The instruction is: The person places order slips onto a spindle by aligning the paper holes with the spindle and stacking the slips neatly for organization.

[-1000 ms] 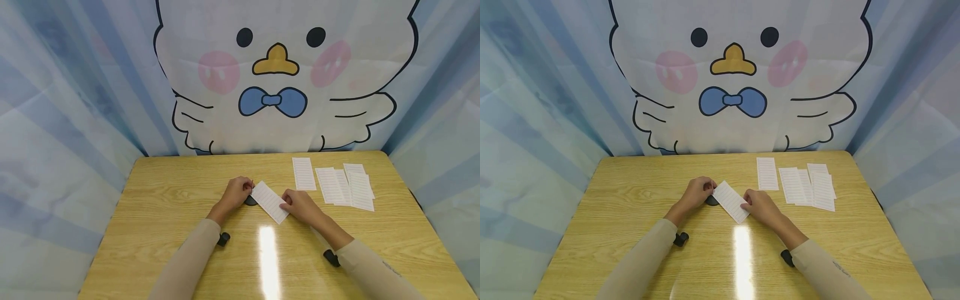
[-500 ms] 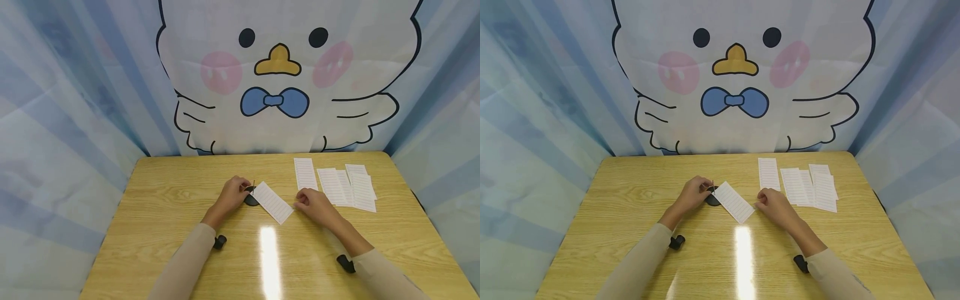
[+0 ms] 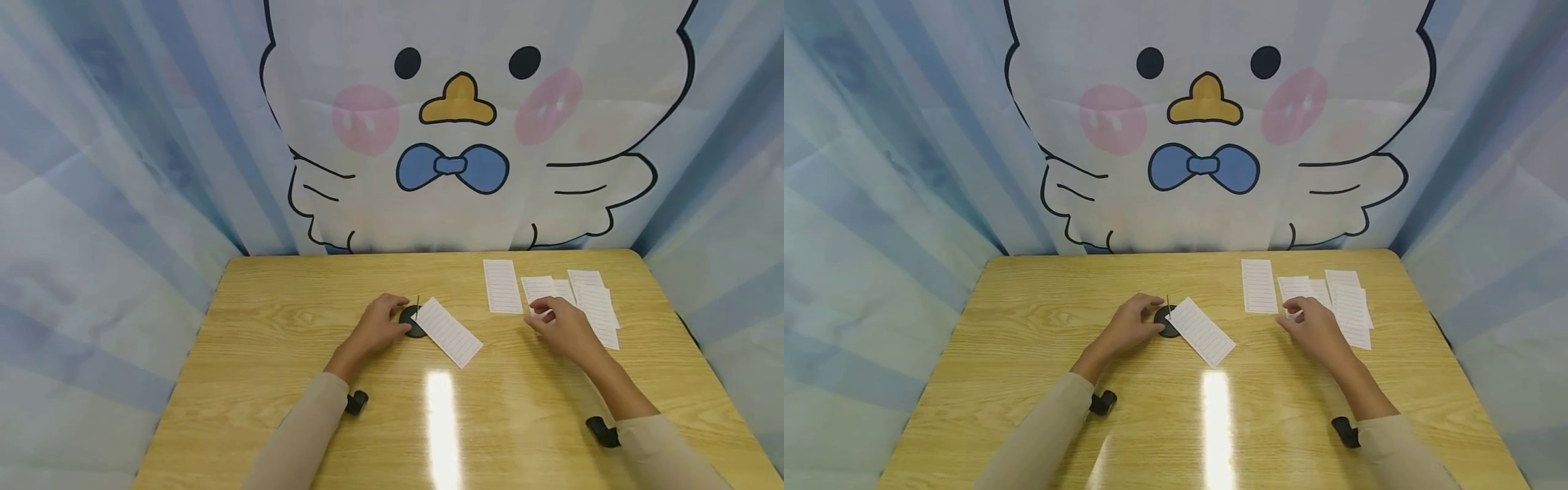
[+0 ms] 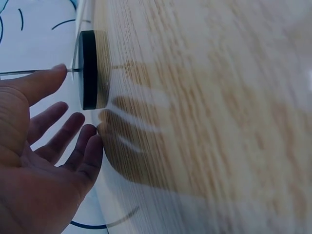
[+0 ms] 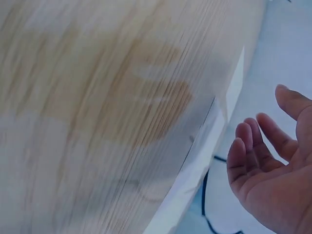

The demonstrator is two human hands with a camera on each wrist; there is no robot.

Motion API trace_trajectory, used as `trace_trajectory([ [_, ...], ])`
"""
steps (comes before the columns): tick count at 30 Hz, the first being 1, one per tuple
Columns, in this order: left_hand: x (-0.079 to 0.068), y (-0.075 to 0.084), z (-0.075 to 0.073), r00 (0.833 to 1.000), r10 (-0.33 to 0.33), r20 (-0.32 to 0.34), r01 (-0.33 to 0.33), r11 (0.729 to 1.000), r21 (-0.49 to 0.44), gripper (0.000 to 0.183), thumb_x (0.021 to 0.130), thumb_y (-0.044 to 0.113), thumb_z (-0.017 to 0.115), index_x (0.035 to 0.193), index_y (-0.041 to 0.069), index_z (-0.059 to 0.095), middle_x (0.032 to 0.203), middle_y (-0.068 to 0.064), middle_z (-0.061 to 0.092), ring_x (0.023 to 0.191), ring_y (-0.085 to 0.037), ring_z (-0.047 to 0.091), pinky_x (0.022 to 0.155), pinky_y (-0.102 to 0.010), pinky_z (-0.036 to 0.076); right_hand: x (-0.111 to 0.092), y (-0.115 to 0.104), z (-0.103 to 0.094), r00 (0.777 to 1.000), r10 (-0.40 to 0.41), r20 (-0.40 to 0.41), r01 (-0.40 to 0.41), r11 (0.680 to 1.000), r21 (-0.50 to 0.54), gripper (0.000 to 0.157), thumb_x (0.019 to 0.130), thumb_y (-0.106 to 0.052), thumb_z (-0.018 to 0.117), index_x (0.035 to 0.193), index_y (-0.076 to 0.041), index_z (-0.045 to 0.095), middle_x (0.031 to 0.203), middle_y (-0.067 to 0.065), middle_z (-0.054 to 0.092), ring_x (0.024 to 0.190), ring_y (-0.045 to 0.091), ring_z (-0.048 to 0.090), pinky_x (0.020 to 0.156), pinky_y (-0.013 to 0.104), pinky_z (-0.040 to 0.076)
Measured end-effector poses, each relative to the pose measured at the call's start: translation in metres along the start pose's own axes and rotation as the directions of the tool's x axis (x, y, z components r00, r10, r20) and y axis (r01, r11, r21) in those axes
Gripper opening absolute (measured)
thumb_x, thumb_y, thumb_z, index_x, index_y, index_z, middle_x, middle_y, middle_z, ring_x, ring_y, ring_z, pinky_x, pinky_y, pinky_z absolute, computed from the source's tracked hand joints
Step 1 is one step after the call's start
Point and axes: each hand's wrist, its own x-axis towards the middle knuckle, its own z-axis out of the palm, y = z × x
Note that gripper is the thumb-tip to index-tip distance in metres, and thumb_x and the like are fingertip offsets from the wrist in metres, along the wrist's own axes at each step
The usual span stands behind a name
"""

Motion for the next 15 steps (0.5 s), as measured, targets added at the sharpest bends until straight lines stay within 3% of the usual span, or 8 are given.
trace_trajectory([
  [8, 0.000, 0.002, 0.001, 0.999, -0.003, 0.045, 0.001, 0.998, 0.057, 0.064, 0.089, 0.023, 0.084, 0.146, 0.010, 0.058, 0.147, -0.015, 0.053, 0.137, -0.034, 0.049, 0.112, -0.049, 0.044, -0.010, 0.036, -0.025, 0.995, 0.096, -0.006, -0.096, 0.995, -0.013, 0.057, 0.103, -0.035, 0.065, 0.138, 0.008, 0.055, 0.125, 0.029, 0.062, 0.108, 0.044, 0.063, 0.084, 0.056, 0.054],
  [15, 0.003, 0.001, 0.002, 0.999, -0.017, 0.045, 0.012, 0.994, 0.107, 0.067, 0.088, 0.025, 0.085, 0.147, 0.012, 0.057, 0.149, -0.014, 0.052, 0.137, -0.036, 0.047, 0.113, -0.050, 0.043, -0.020, 0.062, -0.040, 0.977, 0.208, -0.050, -0.209, 0.978, -0.020, 0.065, 0.103, -0.038, 0.063, 0.140, 0.015, 0.048, 0.130, 0.036, 0.056, 0.111, 0.050, 0.059, 0.085, 0.060, 0.052],
])
